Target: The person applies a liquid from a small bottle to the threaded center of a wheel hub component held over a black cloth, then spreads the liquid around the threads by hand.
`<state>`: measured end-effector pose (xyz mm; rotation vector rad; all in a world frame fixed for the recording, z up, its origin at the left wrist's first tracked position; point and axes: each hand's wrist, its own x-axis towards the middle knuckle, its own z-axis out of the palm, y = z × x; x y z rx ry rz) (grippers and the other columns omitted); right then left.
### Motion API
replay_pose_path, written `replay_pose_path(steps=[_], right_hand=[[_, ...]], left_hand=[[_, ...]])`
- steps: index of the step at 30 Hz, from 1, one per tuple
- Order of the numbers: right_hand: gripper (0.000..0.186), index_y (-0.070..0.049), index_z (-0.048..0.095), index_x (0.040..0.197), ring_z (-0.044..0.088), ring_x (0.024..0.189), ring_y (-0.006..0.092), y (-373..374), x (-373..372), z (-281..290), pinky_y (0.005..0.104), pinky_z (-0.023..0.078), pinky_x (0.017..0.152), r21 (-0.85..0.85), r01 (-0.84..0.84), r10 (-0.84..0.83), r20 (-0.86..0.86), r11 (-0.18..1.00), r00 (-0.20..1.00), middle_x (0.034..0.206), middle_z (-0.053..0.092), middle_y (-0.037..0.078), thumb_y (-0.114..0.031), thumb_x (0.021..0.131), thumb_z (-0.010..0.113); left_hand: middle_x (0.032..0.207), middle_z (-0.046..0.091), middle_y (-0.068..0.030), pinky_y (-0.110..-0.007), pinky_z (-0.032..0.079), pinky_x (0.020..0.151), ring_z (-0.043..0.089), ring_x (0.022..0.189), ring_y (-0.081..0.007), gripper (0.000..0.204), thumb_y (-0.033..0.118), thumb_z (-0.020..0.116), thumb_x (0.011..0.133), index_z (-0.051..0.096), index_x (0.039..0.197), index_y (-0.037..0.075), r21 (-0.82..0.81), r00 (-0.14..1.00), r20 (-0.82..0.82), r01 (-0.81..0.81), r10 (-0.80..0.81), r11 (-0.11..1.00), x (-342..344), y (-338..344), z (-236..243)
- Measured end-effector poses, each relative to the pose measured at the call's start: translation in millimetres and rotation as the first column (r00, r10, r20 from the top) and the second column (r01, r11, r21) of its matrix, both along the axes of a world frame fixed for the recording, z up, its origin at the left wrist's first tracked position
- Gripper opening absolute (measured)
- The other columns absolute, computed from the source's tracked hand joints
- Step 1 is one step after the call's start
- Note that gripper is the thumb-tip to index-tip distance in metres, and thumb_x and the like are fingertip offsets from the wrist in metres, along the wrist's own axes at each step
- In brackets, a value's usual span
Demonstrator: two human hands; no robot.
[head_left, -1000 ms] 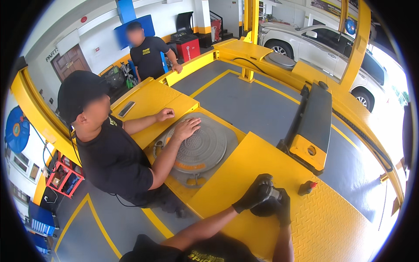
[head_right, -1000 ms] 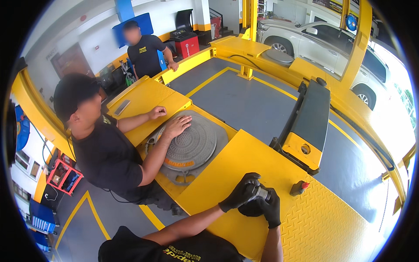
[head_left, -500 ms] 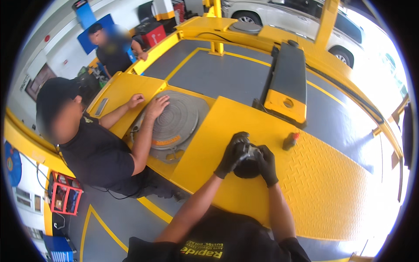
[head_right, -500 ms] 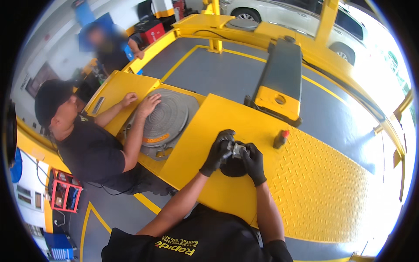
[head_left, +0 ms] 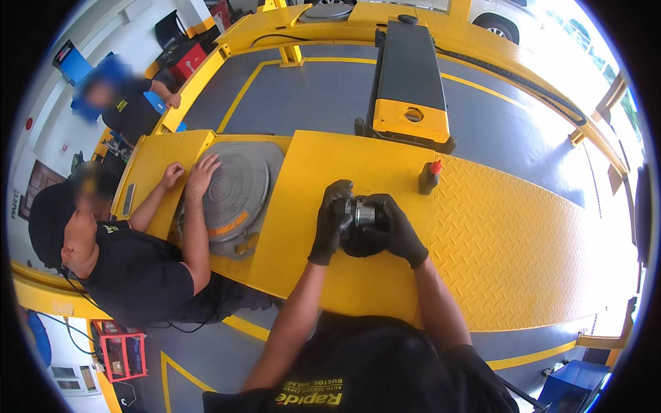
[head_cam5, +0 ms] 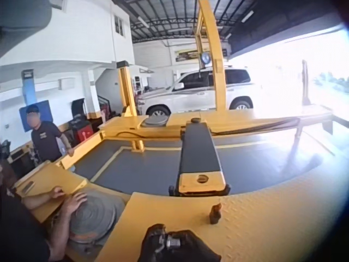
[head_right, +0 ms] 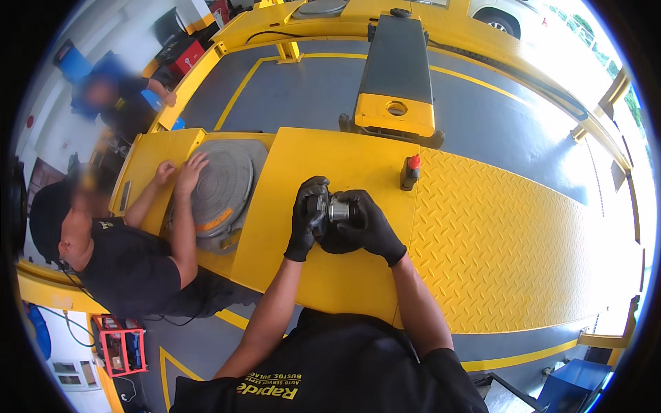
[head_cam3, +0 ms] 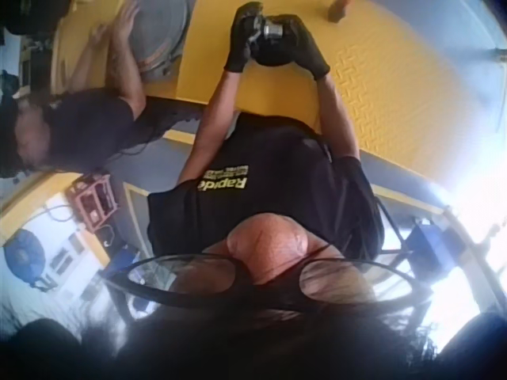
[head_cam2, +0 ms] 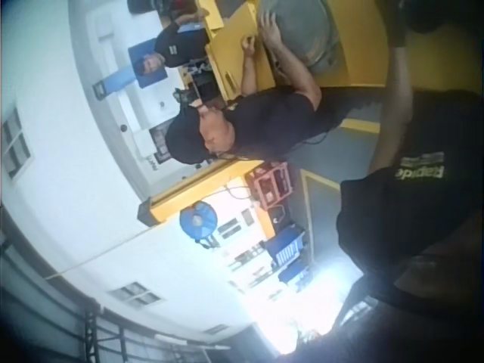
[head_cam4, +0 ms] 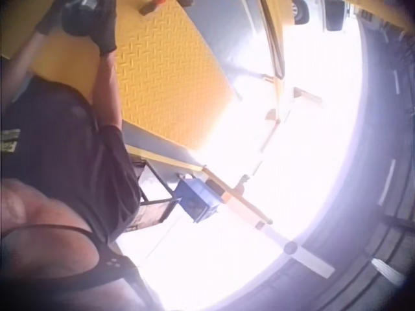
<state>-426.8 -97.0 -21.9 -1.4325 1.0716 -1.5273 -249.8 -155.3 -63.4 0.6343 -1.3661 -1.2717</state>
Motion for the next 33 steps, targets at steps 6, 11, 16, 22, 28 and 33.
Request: replay_pose_path(steps=[6, 11, 16, 22, 28, 33], right_hand=[[0.044, -0.001, 0.062, 0.130, 0.069, 0.112, 0.0208, -15.9, -23.8, -28.5, 0.0363, 0.054, 0.101, 0.406, -0.063, 0.198, -0.299, 0.912, 0.934, 0.123, 0.072, 0.013, -0.009, 0.091, 0.078], [0.030, 0.003, 0.067, 0.120, 0.074, 0.101, 0.0217, -3.4, -10.1, -8.9, 0.0353, 0.056, 0.096, 0.000, -0.066, 0.066, -0.011, 0.998, 0.998, 0.110, 0.077, 0.014, -0.014, 0.096, 0.072], [0.035, 0.001, 0.064, 0.125, 0.073, 0.107, 0.0237, -9.4, -19.8, -10.5, 0.0365, 0.055, 0.097, 0.276, -0.052, 0.102, -0.168, 0.960, 0.980, 0.120, 0.075, 0.015, -0.013, 0.095, 0.075], [0.035, 0.000, 0.064, 0.126, 0.072, 0.100, 0.0229, -4.8, -7.6, -13.6, 0.0358, 0.056, 0.092, 0.099, 0.048, -0.041, -0.072, 0.994, 0.997, 0.113, 0.074, 0.015, -0.014, 0.096, 0.075], [0.038, 0.000, 0.062, 0.130, 0.071, 0.109, 0.0243, -5.8, -15.9, -12.5, 0.0367, 0.055, 0.095, 0.145, 0.025, 0.006, -0.208, 0.989, 0.978, 0.118, 0.070, 0.016, -0.013, 0.097, 0.075], [0.051, -0.002, 0.058, 0.137, 0.069, 0.115, 0.0263, -8.4, -6.6, -11.1, 0.0384, 0.054, 0.099, 0.449, 0.024, 0.017, -0.087, 0.893, 0.996, 0.129, 0.068, 0.018, -0.013, 0.092, 0.081]], left_hand=[[0.143, 0.057, -0.0141, -0.041, 0.045, 0.114, 0.055, 0.133, -0.0278, 0.041, 0.037, 0.075, 0.095, 0.063, 0.123, 0.009, -0.090, 0.997, -0.003, 0.072, -0.072, 0.993, -2.9, -7.2, -0.7], [0.143, 0.056, -0.0162, -0.043, 0.046, 0.113, 0.056, 0.134, -0.0312, 0.044, 0.038, 0.075, 0.095, 0.059, 0.126, 0.011, -0.097, 1.000, 0.014, -0.011, 0.013, 0.995, 3.0, -6.2, -2.8], [0.144, 0.055, -0.0169, -0.044, 0.048, 0.113, 0.055, 0.136, -0.0315, 0.043, 0.036, 0.075, 0.096, 0.058, 0.126, 0.010, -0.141, 0.998, 0.019, 0.065, -0.063, 0.988, 1.1, -7.4, -10.4], [0.145, 0.054, -0.0168, -0.043, 0.049, 0.113, 0.056, 0.135, -0.0307, 0.043, 0.031, 0.077, 0.094, 0.056, 0.126, 0.010, -0.129, 0.996, -0.036, 0.071, -0.076, 0.989, 0.7, -12.6, -7.5], [0.144, 0.056, -0.0173, -0.041, 0.052, 0.110, 0.059, 0.132, -0.0303, 0.039, 0.015, 0.076, 0.094, 0.054, 0.127, 0.009, -0.223, 0.993, 0.120, 0.040, -0.013, 0.974, -0.8, -9.2, -4.9], [0.143, 0.056, -0.0184, -0.040, 0.054, 0.107, 0.061, 0.130, -0.0304, 0.032, 0.016, 0.069, 0.100, 0.053, 0.127, 0.008, -0.233, 0.994, 0.100, -0.019, 0.044, 0.972, -3.9, -9.3, -1.2]])
